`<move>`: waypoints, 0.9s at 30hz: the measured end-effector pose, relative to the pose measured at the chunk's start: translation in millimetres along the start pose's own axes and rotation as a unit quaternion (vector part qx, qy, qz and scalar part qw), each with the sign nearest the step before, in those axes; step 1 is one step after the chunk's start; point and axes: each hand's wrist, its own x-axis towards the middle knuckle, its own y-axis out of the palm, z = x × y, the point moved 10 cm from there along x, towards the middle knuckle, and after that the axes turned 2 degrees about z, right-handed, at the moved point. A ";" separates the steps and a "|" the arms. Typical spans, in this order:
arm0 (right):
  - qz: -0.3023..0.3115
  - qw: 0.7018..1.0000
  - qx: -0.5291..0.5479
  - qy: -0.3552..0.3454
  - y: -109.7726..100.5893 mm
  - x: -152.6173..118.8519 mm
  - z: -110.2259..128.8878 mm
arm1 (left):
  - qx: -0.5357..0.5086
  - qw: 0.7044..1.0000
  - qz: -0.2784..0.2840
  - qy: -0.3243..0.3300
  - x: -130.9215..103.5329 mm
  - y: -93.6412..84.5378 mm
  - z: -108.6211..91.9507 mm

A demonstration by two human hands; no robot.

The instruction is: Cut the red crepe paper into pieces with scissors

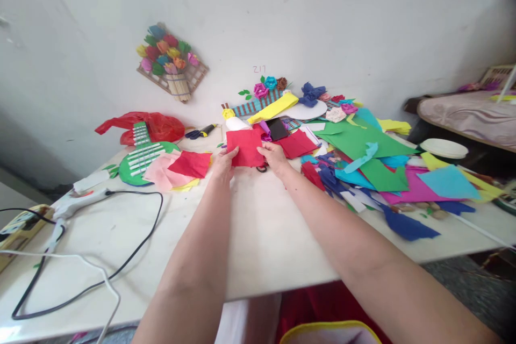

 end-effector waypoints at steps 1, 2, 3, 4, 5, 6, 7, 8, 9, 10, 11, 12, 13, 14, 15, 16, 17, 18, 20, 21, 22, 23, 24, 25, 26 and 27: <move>0.006 0.998 -0.057 -0.009 0.7 -0.1 1.8 | -0.011 1.000 -0.009 0.022 -0.1 -1.7 -5.1; 0.018 0.992 -0.123 -0.021 3.1 -0.8 4.2 | -0.024 0.999 -0.019 0.043 -0.6 -4.0 -10.0; 0.036 0.979 -0.196 -0.036 7.7 -2.2 6.8 | -0.038 0.997 -0.028 0.059 -1.2 -6.3 -14.2; 0.063 0.959 -0.270 -0.055 15.0 -4.5 9.1 | -0.051 0.996 -0.036 0.069 -1.9 -8.5 -17.2; 0.096 0.934 -0.336 -0.077 24.4 -8.0 10.9 | -0.062 0.994 -0.041 0.074 -2.7 -10.3 -19.2; 0.133 0.906 -0.390 -0.099 34.6 -12.5 11.9 | -0.069 0.994 -0.045 0.074 -3.7 -11.8 -20.4; 0.169 0.878 -0.431 -0.119 44.3 -17.6 12.1 | -0.073 0.994 -0.049 0.071 -4.9 -13.0 -21.0; 0.196 0.855 -0.461 -0.132 51.5 -22.1 12.0 | -0.076 0.993 -0.052 0.068 -6.3 -14.0 -21.4; 0.204 0.839 -0.486 -0.139 54.4 -24.8 12.9 | -0.076 0.993 -0.057 0.064 -8.0 -15.0 -21.8; 0.185 0.831 -0.506 -0.138 51.8 -24.8 15.9 | -0.076 0.993 -0.064 0.062 -9.9 -16.1 -22.4; 0.141 0.831 -0.521 -0.133 43.8 -22.9 21.3 | -0.075 0.993 -0.071 0.060 -11.7 -17.2 -22.9; 0.084 0.833 -0.532 -0.128 32.8 -21.1 28.5 | -0.073 0.992 -0.079 0.058 -13.4 -18.0 -23.2; 0.025 0.834 -0.536 -0.126 21.1 -20.6 36.3 | -0.069 0.992 -0.085 0.055 -14.8 -18.5 -23.3; -0.022 0.834 -0.537 -0.128 11.7 -21.5 43.1 | -0.063 0.993 -0.090 0.052 -15.9 -18.7 -23.3; -0.047 0.832 -0.537 -0.131 6.3 -22.8 47.3 | -0.056 0.993 -0.091 0.049 -16.4 -18.4 -23.1; -0.051 0.830 -0.539 -0.135 5.4 -23.9 48.9 | -0.050 0.994 -0.089 0.047 -16.4 -17.7 -23.0; -0.040 0.827 -0.543 -0.139 7.9 -24.7 48.4 | -0.048 0.994 -0.083 0.048 -15.9 -16.7 -23.2; -0.019 0.825 -0.546 -0.143 13.2 -25.5 46.3 | -0.051 0.995 -0.075 0.050 -15.1 -15.7 -23.4; 0.049 0.817 -0.553 -0.158 31.4 -28.2 39.2 | -0.064 0.995 -0.058 0.055 -13.2 -14.6 -23.9; 0.092 0.806 -0.560 -0.170 43.4 -30.9 35.0 | -0.068 0.995 -0.053 0.057 -12.5 -14.9 -24.0; 0.133 0.790 -0.569 -0.185 54.8 -34.5 31.6 | -0.069 0.995 -0.051 0.058 -12.0 -15.9 -24.2; 0.160 0.775 -0.579 -0.196 62.8 -37.7 29.2 | -0.067 0.995 -0.053 0.059 -11.7 -17.4 -24.2; 0.168 0.766 -0.587 -0.201 66.3 -39.4 28.9 | -0.064 0.995 -0.056 0.059 -11.7 -19.1 -24.3; 0.153 0.766 -0.592 -0.201 64.6 -39.2 31.3 | -0.062 0.995 -0.059 0.060 -11.7 -20.5 -24.4; 0.122 0.773 -0.591 -0.195 58.5 -37.8 35.7 | -0.062 0.994 -0.060 0.061 -11.6 -21.5 -24.2; 0.083 0.785 -0.585 -0.186 49.7 -36.2 41.0 | -0.064 0.994 -0.059 0.060 -11.3 -21.9 -23.6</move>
